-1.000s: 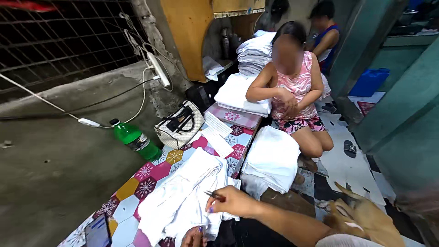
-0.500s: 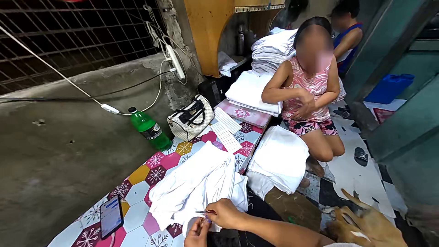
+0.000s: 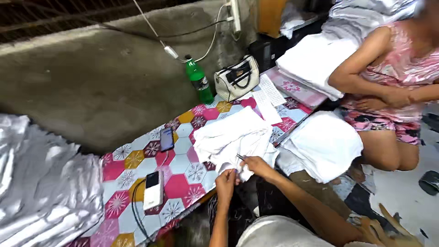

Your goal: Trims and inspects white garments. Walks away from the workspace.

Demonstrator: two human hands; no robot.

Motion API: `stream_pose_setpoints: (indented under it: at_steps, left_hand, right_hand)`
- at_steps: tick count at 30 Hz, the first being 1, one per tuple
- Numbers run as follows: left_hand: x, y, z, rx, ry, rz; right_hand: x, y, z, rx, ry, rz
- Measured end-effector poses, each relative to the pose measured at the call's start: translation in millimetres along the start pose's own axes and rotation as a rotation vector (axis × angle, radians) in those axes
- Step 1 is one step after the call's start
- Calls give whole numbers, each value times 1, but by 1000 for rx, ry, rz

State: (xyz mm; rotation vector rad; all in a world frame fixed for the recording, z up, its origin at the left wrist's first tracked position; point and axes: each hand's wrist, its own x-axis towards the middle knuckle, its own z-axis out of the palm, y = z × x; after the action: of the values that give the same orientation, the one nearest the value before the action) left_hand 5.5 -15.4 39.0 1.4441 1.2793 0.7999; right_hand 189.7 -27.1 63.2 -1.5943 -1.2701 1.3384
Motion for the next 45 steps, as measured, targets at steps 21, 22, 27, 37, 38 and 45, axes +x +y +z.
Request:
stream_pose_setpoints:
  at_steps: [21,22,27,37,38,45]
  left_hand:
    - [-9,-5,-6,-109,-32,-133]
    - [-10,-3,-9,-61,-32,-136]
    - [2,6,-7,33,-3,-11]
    - [-3,7,-3,-144,11,-33]
    - [-3,7,-3,-150,15,-32]
    - [-2,4,-3,-154,36,-38]
  right_hand:
    - [-24,15,12,66,-39,174]
    - [-27,15,9,57,-44,171]
    - [-30,8,4,22,-39,127]
    - [-18,10,12,30,-45,148]
    - [-17,9,13,38,-45,144]
    - [-17,11,16,42,2,122]
